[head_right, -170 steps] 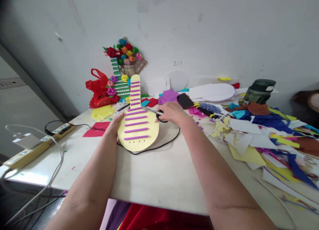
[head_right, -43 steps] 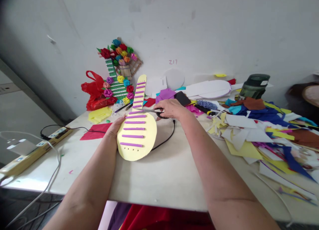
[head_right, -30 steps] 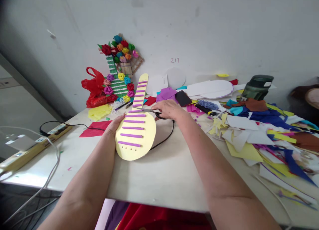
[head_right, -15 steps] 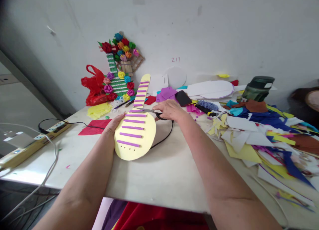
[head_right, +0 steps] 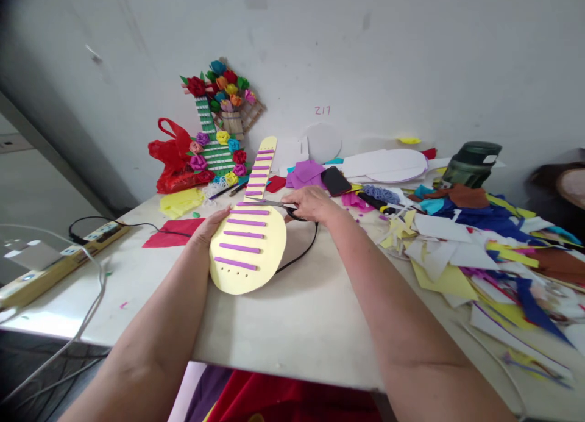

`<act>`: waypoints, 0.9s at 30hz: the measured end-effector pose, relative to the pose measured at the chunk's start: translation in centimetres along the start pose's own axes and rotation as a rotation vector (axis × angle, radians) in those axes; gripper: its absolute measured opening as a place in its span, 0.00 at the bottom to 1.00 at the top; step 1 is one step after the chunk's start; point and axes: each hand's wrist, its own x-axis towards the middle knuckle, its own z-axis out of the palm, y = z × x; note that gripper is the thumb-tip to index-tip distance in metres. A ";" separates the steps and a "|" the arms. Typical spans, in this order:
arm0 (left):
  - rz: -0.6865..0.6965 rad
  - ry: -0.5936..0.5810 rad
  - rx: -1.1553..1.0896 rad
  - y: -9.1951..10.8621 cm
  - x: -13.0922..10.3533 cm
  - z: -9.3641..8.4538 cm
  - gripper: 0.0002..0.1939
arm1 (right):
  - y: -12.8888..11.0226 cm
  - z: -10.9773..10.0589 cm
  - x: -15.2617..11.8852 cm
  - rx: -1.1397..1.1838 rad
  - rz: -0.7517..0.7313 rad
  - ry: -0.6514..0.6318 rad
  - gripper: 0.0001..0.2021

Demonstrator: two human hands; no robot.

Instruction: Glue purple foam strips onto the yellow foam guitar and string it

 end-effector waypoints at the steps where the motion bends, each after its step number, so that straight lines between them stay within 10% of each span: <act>1: 0.000 0.004 0.000 0.0 0.0 0.1 0.18 | -0.1 0.0 0.0 0.003 -0.001 0.000 0.13; 27: 0.040 0.013 0.037 0.1 -0.1 0.0 0.17 | -0.1 0.3 -0.3 -0.060 0.014 -0.008 0.15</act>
